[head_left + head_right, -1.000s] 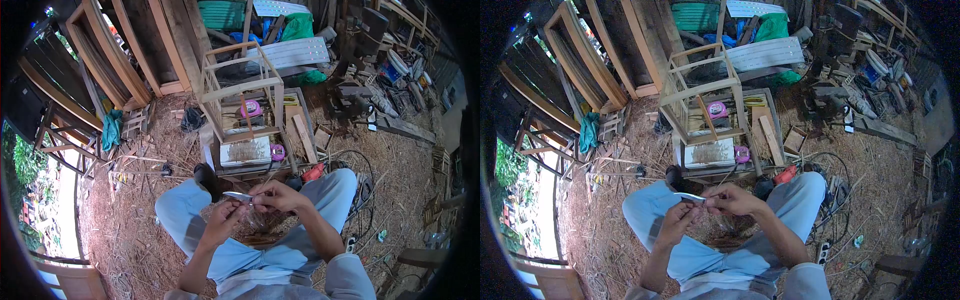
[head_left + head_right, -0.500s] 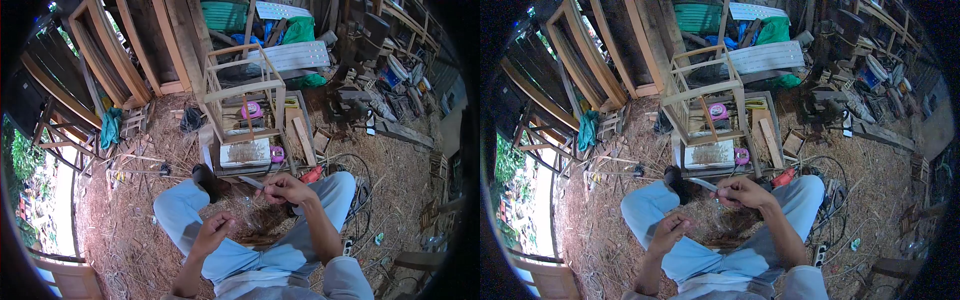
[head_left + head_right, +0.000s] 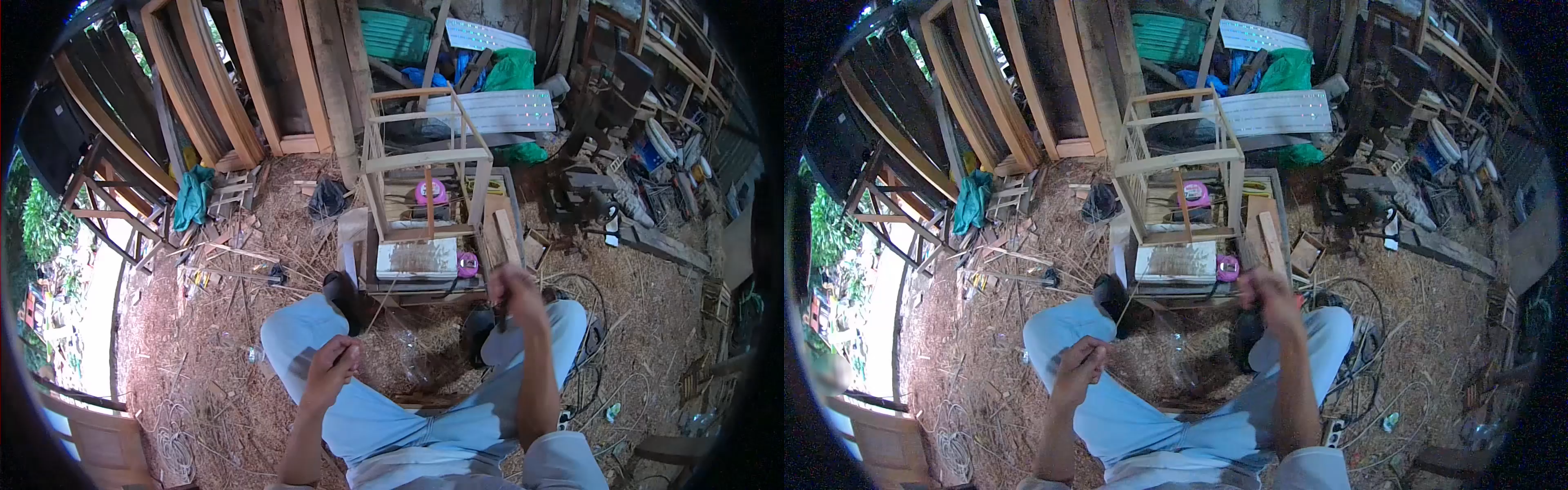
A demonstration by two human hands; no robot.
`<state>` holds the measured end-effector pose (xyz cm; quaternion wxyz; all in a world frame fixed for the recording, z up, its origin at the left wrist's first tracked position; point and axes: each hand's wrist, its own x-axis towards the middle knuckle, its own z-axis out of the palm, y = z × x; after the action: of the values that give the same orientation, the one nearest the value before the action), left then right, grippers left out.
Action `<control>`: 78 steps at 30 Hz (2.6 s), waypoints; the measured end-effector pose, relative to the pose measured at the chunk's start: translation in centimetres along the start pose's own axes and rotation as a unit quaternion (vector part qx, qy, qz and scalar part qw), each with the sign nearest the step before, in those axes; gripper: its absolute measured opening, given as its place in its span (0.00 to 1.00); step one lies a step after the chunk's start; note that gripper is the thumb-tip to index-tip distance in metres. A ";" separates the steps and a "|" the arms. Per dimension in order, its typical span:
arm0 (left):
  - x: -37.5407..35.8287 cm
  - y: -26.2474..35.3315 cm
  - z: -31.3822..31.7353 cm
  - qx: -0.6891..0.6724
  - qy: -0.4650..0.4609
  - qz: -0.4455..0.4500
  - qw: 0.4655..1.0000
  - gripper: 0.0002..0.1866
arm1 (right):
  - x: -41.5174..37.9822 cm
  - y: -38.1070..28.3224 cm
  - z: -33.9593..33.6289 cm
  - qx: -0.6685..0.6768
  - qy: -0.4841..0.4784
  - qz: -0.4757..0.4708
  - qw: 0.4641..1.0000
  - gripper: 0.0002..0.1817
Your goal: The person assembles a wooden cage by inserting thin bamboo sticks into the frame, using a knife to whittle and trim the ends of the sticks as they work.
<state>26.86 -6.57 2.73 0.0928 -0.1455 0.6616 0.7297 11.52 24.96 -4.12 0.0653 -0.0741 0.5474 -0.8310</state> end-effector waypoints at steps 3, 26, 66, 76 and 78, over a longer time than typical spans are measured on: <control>2.2 -0.1 3.1 -0.003 -0.019 0.037 0.999 0.06 | -1.9 -2.4 6.4 -0.039 -0.173 0.121 0.977 0.19; -0.1 -0.9 3.1 0.249 0.049 0.128 0.959 0.06 | 0.2 -2.6 0.7 0.037 -0.001 0.152 0.988 0.10; -0.3 -1.5 2.3 0.151 -0.074 0.020 0.986 0.07 | -0.6 -2.8 1.4 0.030 -0.208 0.300 0.931 0.15; 2.5 -1.7 4.5 0.059 -0.010 0.050 0.997 0.05 | -1.8 -1.8 7.6 0.019 -0.233 0.176 0.956 0.18; 2.6 -1.4 5.7 0.108 0.002 0.093 0.990 0.04 | -2.3 -1.2 8.5 0.014 -0.247 0.178 0.952 0.19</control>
<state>24.37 -0.90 0.99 0.0378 -0.0739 0.7474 0.6592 15.37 18.23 0.11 0.3463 -0.1771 0.5071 -0.7692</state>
